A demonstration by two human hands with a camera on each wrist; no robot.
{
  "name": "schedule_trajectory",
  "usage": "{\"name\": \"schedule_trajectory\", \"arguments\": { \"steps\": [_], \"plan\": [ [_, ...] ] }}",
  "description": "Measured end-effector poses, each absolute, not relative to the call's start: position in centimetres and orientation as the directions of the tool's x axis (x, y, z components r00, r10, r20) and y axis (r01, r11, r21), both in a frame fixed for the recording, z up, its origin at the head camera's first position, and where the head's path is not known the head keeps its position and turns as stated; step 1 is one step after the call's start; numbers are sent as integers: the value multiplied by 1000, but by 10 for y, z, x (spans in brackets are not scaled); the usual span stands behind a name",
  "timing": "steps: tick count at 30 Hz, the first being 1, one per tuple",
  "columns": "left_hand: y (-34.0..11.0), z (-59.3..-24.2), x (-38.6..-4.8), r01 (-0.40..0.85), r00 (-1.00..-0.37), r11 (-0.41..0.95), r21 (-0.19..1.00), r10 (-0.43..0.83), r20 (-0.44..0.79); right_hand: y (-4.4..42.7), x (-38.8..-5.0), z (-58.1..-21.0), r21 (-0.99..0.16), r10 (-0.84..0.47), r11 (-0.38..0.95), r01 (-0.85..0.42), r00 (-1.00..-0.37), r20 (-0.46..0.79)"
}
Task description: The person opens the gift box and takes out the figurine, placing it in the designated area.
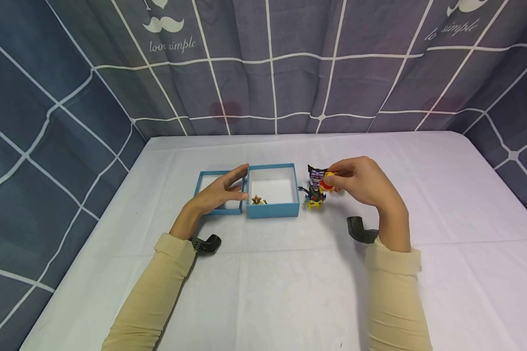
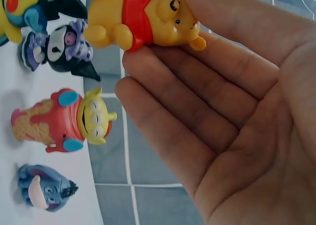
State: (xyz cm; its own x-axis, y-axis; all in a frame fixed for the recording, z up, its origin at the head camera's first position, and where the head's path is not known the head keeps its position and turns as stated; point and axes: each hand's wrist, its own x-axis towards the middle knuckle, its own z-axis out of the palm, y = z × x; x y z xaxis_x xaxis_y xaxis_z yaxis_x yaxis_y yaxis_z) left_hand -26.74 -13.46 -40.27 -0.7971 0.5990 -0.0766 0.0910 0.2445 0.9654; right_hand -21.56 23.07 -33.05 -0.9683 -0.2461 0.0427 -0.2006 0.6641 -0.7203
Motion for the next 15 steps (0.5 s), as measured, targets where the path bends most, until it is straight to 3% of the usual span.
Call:
{"name": "schedule_trajectory", "arguments": {
  "steps": [15],
  "plan": [
    [-132, -386, -255, 97, -797, 241, 966, 600, -70, 245, -219, -339, -670, -276, 709, -221, -961, 25]
  ]
}}
